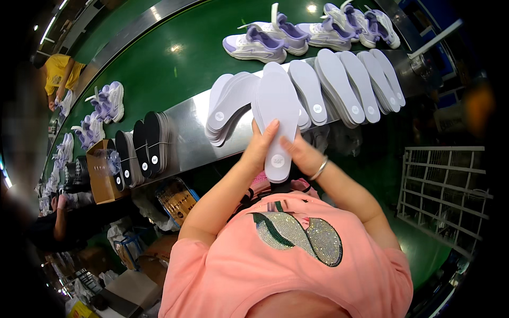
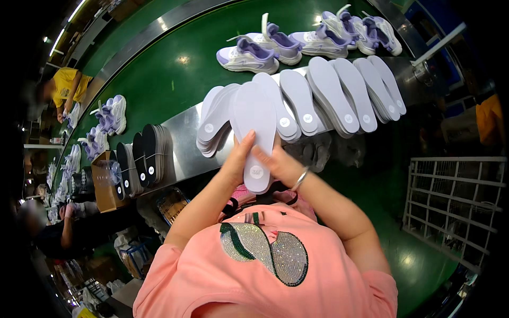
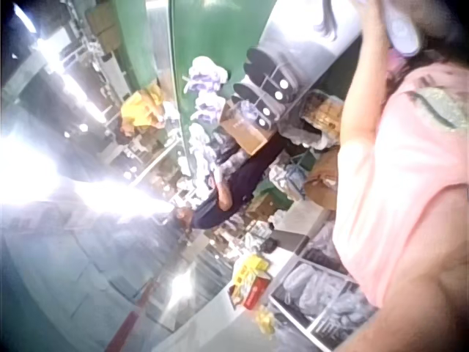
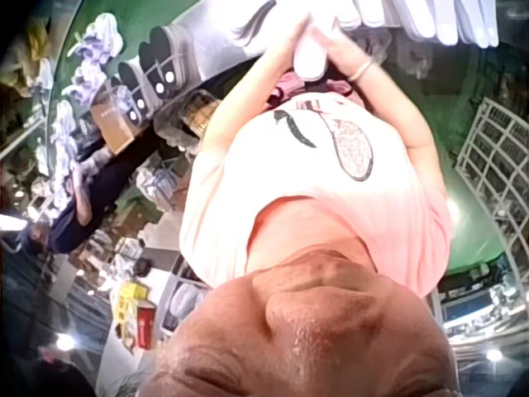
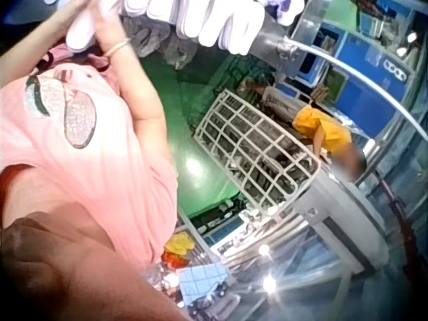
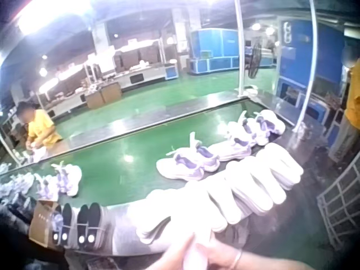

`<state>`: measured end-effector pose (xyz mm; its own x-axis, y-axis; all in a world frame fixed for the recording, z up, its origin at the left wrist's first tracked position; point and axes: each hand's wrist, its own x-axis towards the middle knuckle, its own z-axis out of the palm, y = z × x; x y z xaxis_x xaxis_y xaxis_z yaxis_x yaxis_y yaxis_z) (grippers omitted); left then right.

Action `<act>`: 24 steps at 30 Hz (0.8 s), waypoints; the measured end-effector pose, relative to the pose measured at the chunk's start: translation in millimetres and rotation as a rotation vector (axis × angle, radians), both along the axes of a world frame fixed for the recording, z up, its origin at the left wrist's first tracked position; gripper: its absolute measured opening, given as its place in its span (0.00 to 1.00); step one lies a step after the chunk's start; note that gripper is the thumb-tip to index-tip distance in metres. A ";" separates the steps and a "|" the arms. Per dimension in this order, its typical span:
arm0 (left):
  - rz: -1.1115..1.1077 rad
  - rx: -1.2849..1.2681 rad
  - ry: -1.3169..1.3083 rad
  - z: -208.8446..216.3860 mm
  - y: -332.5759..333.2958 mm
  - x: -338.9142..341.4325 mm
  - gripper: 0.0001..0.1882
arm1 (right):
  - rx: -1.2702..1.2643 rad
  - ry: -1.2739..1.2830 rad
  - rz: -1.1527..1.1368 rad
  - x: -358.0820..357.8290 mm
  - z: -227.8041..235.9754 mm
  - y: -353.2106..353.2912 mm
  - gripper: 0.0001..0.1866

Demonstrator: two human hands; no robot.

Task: The person collects stacks of white insoles from a storage shelf and brings them to an assembly line, where they place the insoles into purple and white sneakers moving along a conveyor belt.

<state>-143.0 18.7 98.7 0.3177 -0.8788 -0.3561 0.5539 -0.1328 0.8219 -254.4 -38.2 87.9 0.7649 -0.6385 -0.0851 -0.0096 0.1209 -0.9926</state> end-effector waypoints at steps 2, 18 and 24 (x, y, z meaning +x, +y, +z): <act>-0.104 -0.031 0.020 -15.6 -3.4 -2.3 0.40 | 0.024 -0.049 -0.063 -3.9 1.6 2.1 0.39; -0.204 0.692 -0.905 -87.3 -9.5 198.3 0.57 | -0.016 0.555 -0.150 -12.1 -39.6 -171.9 0.33; -0.091 0.627 -0.477 -91.3 -25.8 184.0 0.45 | -0.933 1.093 -0.314 6.2 7.1 -130.7 0.22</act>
<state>41.0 -7.1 7.4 0.4975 -0.5890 -0.6369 0.1255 -0.6776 0.7246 -248.2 -168.9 95.0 0.4154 -0.9096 0.0104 -0.8848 -0.4067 -0.2276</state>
